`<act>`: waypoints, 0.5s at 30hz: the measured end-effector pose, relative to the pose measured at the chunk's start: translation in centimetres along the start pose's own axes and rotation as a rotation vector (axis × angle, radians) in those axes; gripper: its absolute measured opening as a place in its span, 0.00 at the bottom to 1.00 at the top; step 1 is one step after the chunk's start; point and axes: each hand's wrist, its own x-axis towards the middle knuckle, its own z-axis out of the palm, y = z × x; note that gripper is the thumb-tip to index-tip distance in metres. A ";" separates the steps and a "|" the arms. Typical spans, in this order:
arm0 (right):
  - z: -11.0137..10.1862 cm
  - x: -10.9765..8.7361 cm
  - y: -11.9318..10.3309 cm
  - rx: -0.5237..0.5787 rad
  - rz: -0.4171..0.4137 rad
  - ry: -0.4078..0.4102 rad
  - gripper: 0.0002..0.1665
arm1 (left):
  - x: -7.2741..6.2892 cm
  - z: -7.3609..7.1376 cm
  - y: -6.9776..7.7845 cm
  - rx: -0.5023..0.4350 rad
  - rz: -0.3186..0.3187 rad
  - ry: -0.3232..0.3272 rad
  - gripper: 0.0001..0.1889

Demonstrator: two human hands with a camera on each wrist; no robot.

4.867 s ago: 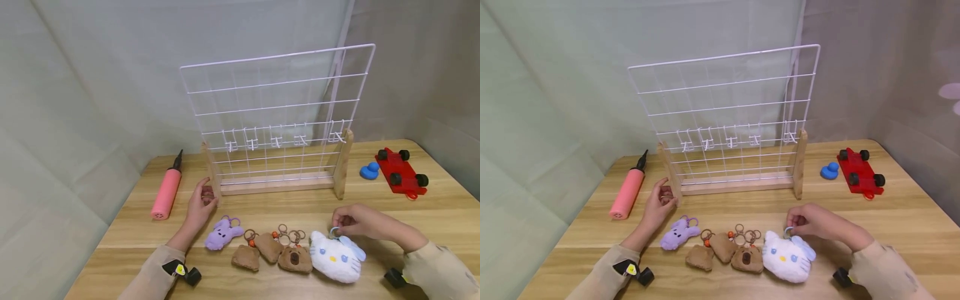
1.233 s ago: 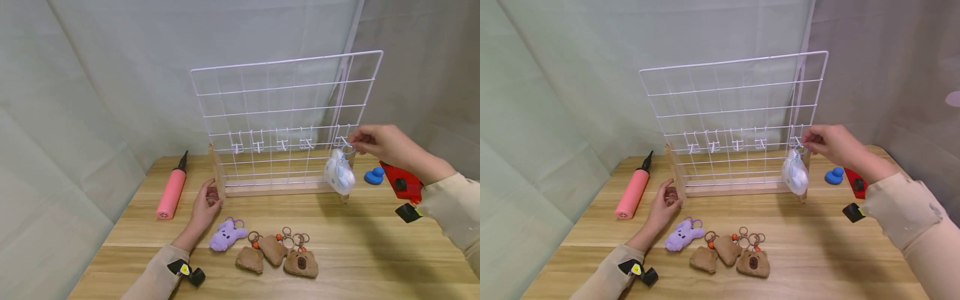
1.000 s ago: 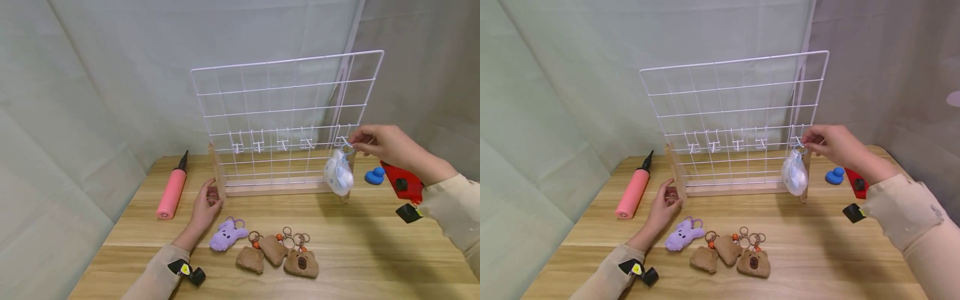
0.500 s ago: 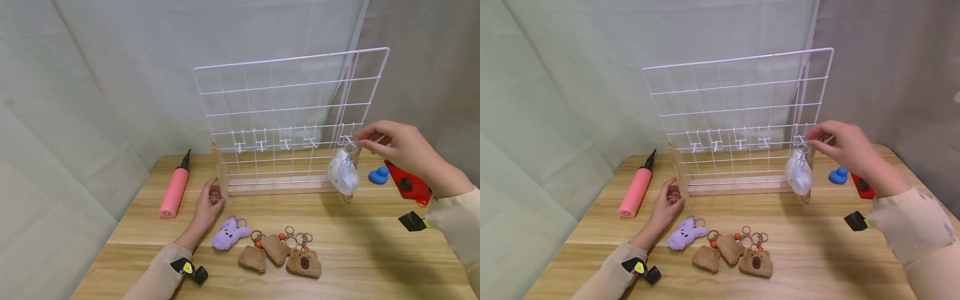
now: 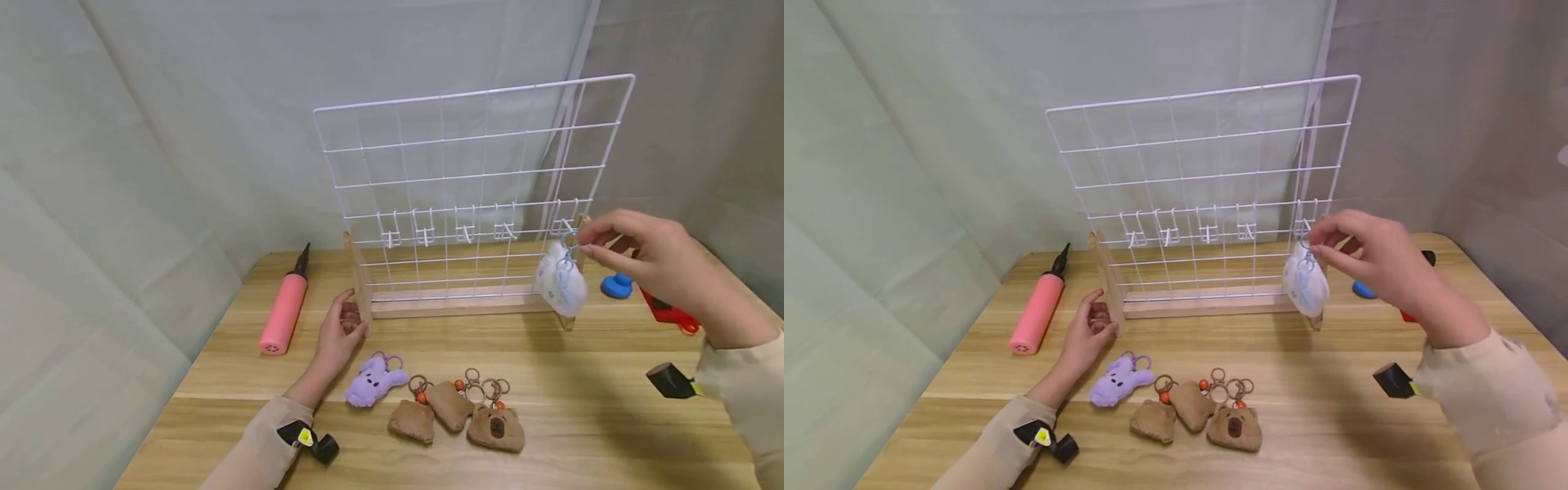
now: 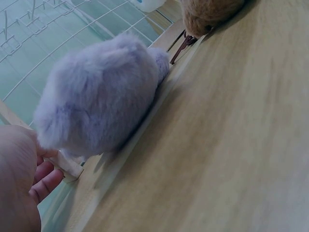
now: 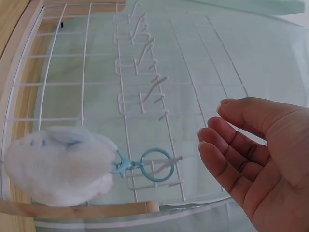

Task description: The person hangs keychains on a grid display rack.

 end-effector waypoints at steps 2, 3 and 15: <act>0.2 -0.2 -0.1 0.006 -0.041 0.011 0.14 | 0.0 0.0 0.0 0.008 0.001 0.001 0.33; 0.3 -0.3 -0.1 0.012 -0.063 0.015 0.14 | -0.1 0.0 0.0 0.009 0.002 0.001 0.33; 1.9 -2.1 -1.0 0.110 -0.133 0.031 0.18 | 0.1 -0.1 0.0 -0.002 0.000 -0.002 0.34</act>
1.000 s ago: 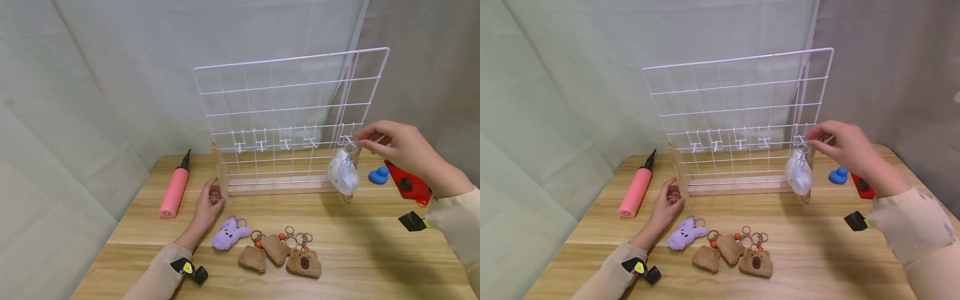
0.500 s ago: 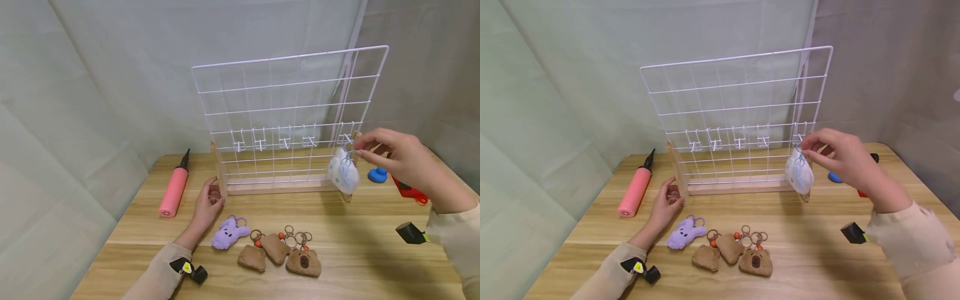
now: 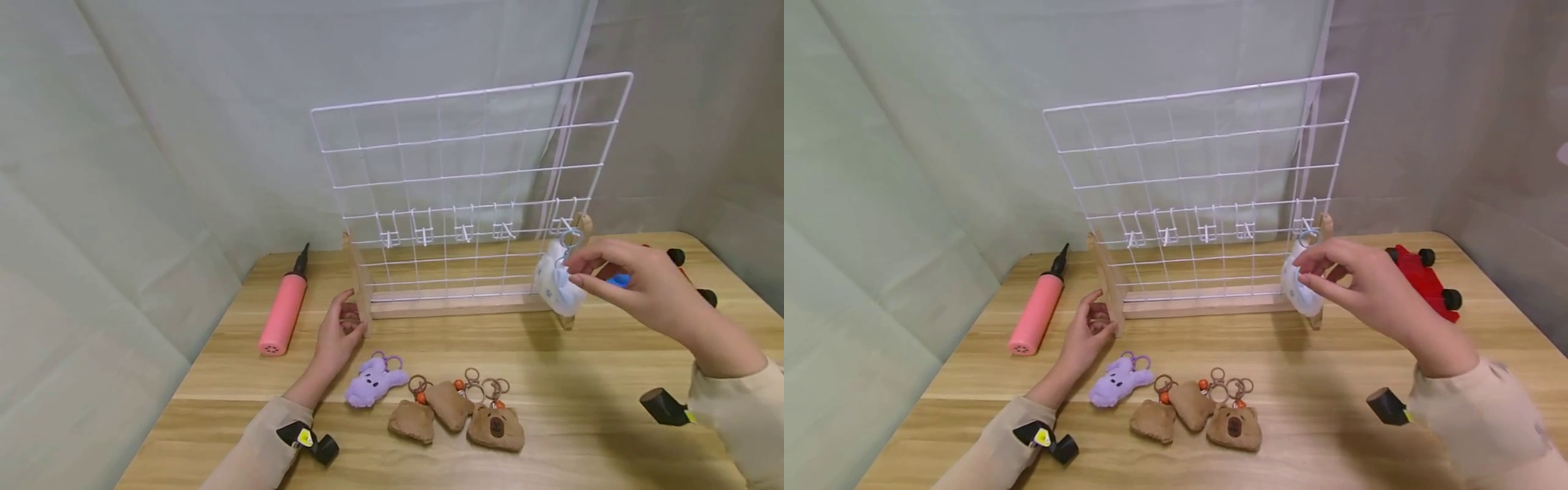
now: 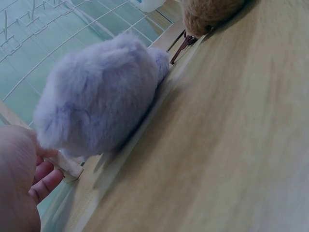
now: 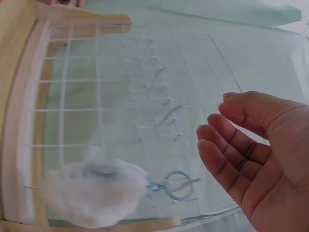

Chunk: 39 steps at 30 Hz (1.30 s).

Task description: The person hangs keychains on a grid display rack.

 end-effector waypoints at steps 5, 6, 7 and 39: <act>1.2 -0.7 -0.1 0.032 -0.019 -0.030 0.20 | 0.1 -0.1 0.0 -0.011 -0.005 0.000 0.33; 1.4 -0.8 -0.1 0.036 -0.023 -0.036 0.19 | 0.0 -0.1 0.0 -0.013 -0.004 -0.001 0.33; 1.7 -0.9 -0.1 0.044 -0.026 -0.042 0.19 | 0.0 -0.1 0.0 -0.016 -0.004 -0.002 0.32; 9.4 -3.3 -0.1 0.299 0.009 -0.304 0.07 | 0.0 0.0 -0.1 -0.015 0.011 -0.001 0.30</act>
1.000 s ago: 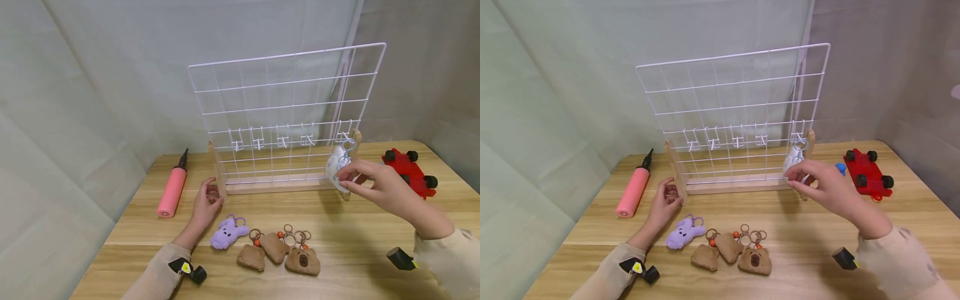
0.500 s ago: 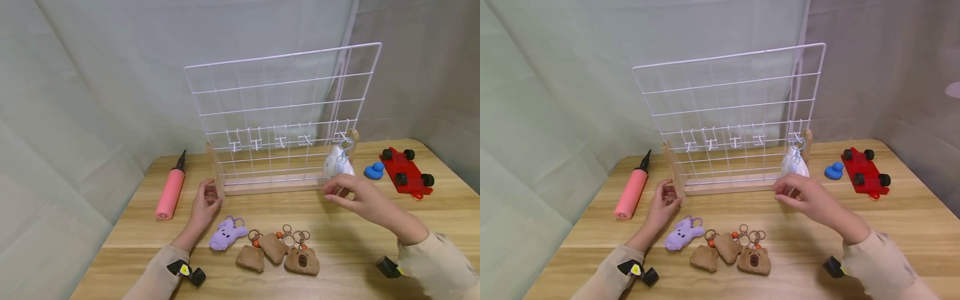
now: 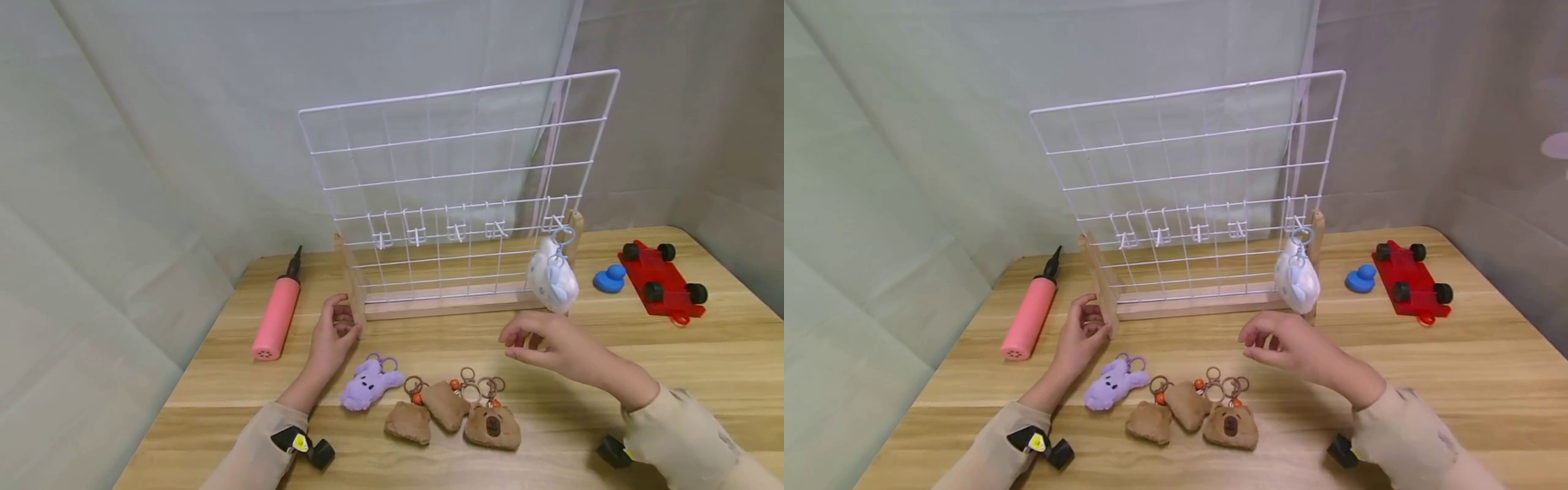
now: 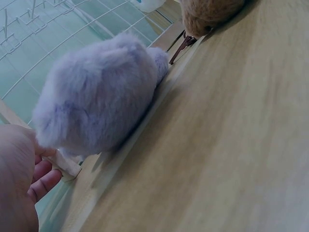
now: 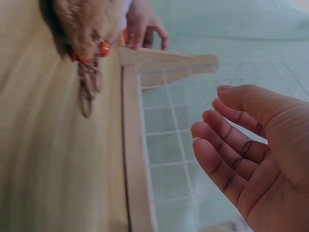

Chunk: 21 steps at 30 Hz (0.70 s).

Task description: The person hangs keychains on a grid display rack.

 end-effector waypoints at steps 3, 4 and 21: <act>0.6 0.0 0.2 0.013 0.008 -0.051 0.07 | 0.2 0.0 -0.5 0.008 -0.019 -0.005 0.30; 0.8 0.0 0.3 0.020 0.021 -0.069 0.07 | 0.3 0.1 -1.0 0.008 -0.022 -0.004 0.31; 3.4 0.1 0.8 0.005 0.030 -0.207 0.09 | 0.9 0.6 -4.4 -0.022 0.037 0.023 0.32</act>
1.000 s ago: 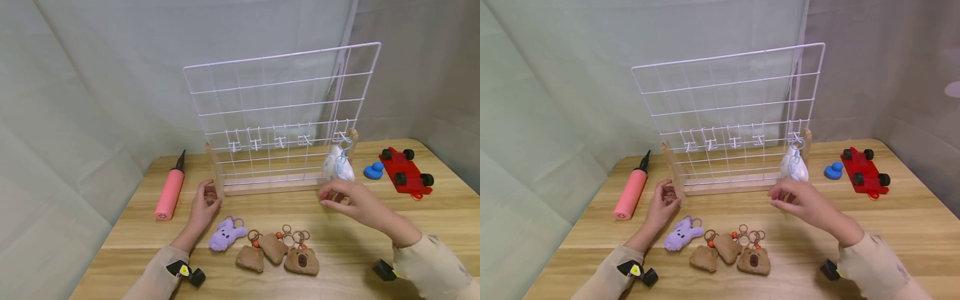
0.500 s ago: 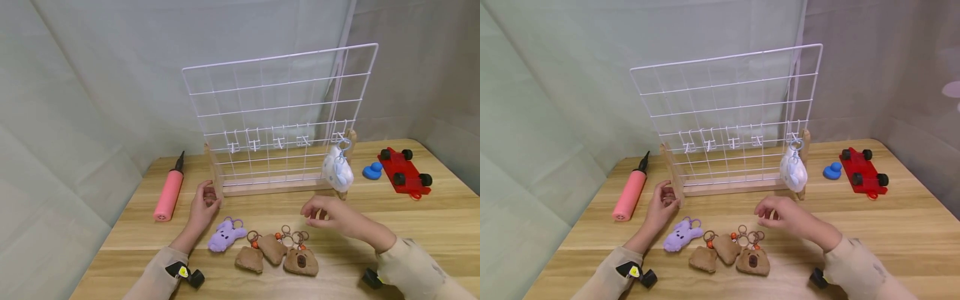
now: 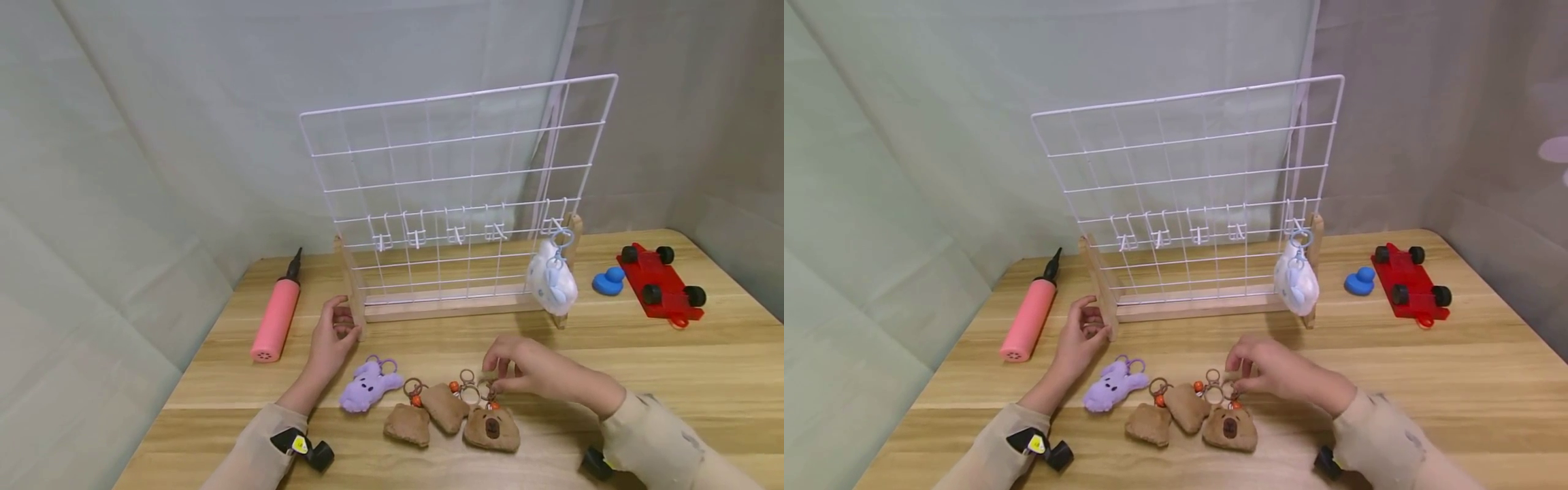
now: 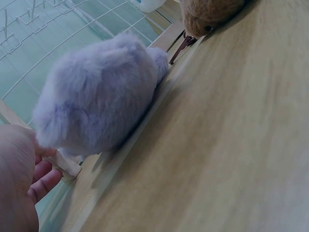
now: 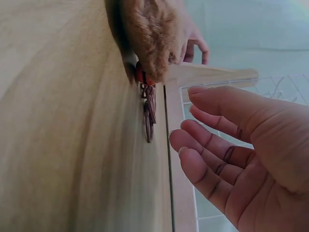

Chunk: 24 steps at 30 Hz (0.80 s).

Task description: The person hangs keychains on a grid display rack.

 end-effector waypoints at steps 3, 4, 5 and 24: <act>0.2 0.0 0.0 -0.015 0.004 -0.010 0.10 | 0.0 0.0 0.0 -0.001 0.005 -0.002 0.32; 0.2 0.0 0.1 -0.017 0.004 -0.016 0.10 | 0.0 0.0 0.0 0.000 0.008 -0.001 0.32; 0.3 0.1 0.1 -0.016 0.005 -0.021 0.10 | 0.0 0.0 -0.1 0.000 0.011 0.000 0.32; 1.1 0.3 0.8 -0.024 0.019 -0.090 0.13 | -0.6 -0.4 3.8 0.012 -0.022 -0.015 0.29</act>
